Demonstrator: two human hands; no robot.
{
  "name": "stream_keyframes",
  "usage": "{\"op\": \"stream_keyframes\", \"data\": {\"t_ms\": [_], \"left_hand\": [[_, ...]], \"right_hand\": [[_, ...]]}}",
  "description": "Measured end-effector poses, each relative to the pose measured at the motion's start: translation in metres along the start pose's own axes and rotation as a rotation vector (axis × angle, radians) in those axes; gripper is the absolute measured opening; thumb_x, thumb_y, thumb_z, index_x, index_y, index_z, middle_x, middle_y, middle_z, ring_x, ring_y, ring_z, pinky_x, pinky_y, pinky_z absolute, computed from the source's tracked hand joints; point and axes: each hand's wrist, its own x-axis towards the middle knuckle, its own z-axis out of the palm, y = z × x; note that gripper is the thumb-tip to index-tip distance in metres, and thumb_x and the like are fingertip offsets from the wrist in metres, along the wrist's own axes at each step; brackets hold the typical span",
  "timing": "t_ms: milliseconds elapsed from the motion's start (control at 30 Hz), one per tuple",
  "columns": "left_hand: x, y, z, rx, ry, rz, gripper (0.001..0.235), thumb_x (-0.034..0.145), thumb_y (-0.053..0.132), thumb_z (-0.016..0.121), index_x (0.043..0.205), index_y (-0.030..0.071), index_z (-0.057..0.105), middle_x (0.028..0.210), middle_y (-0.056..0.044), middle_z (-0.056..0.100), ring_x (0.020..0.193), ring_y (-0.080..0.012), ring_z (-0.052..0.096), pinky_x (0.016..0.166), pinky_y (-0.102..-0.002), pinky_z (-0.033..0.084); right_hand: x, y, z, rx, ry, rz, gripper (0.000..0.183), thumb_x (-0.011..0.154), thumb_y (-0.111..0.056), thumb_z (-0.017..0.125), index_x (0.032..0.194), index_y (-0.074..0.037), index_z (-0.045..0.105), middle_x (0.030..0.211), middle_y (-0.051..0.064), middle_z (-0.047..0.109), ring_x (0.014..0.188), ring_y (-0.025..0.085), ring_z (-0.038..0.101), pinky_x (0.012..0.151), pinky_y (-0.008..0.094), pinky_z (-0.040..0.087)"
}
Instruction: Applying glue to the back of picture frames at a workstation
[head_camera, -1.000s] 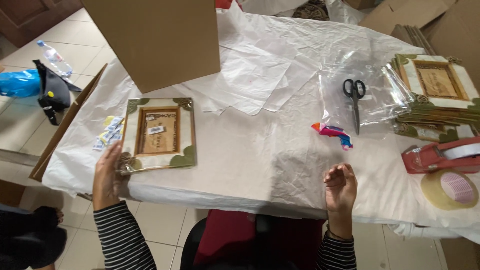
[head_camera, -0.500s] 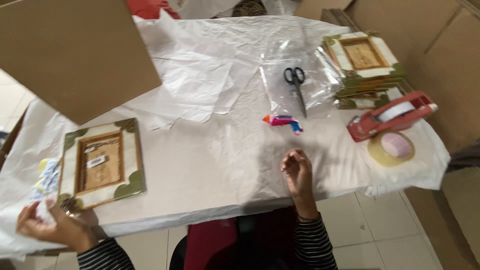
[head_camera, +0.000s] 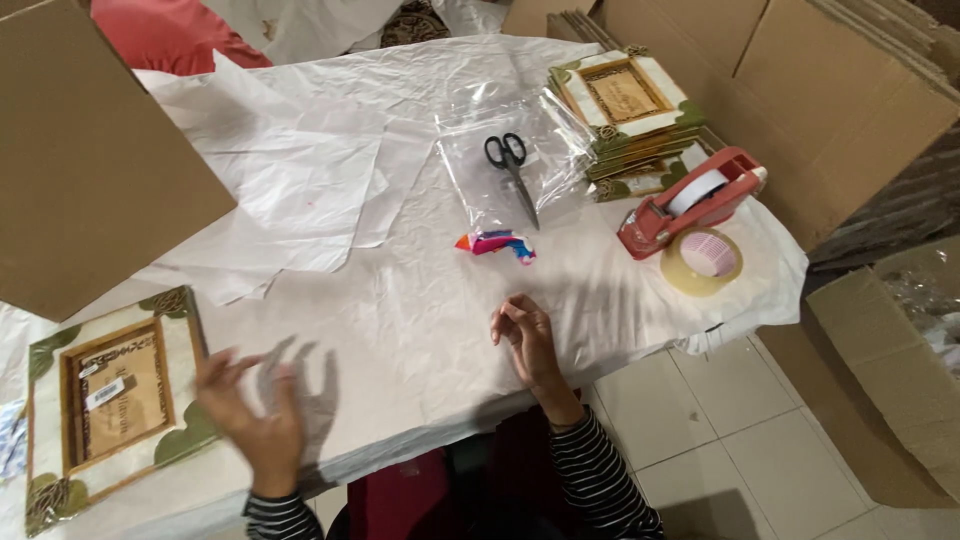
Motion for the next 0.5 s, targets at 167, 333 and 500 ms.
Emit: {"op": "stream_keyframes", "data": {"t_ms": [167, 333, 500], "left_hand": [[-0.014, -0.003, 0.031, 0.295, -0.432, -0.141, 0.04, 0.094, 0.037, 0.065, 0.126, 0.014, 0.06, 0.145, -0.023, 0.042, 0.135, -0.0419, 0.036, 0.105, -0.058, 0.036], [-0.019, -0.014, 0.035, 0.352, -0.64, -0.203, 0.051, 0.095, 0.048, 0.058, 0.135, 0.016, 0.056, 0.154, -0.019, 0.037, 0.143, -0.0404, 0.031, 0.113, -0.057, 0.026], [-0.025, -0.023, 0.038, 0.442, -0.648, -0.149, 0.053, 0.095, 0.05, 0.055, 0.135, 0.015, 0.057, 0.15, -0.019, 0.044, 0.139, -0.0395, 0.037, 0.114, -0.057, 0.027]], "right_hand": [[-0.002, -0.007, 0.014, -0.142, -0.027, 0.011, 0.01, 0.096, -0.013, 0.062, 0.086, -0.01, 0.059, 0.071, 0.006, 0.064, 0.055, 0.014, 0.055, 0.057, 0.026, 0.046], [0.007, -0.031, 0.024, -0.416, -0.092, 0.129, 0.014, 0.092, -0.018, 0.059, 0.081, -0.01, 0.055, 0.075, 0.005, 0.066, 0.06, 0.014, 0.057, 0.067, 0.031, 0.051], [0.053, -0.11, 0.02, -1.06, -0.08, 0.065, 0.062, 0.071, 0.012, 0.019, 0.116, -0.011, 0.055, 0.103, 0.008, 0.072, 0.095, 0.021, 0.073, 0.072, 0.028, 0.065]]}}
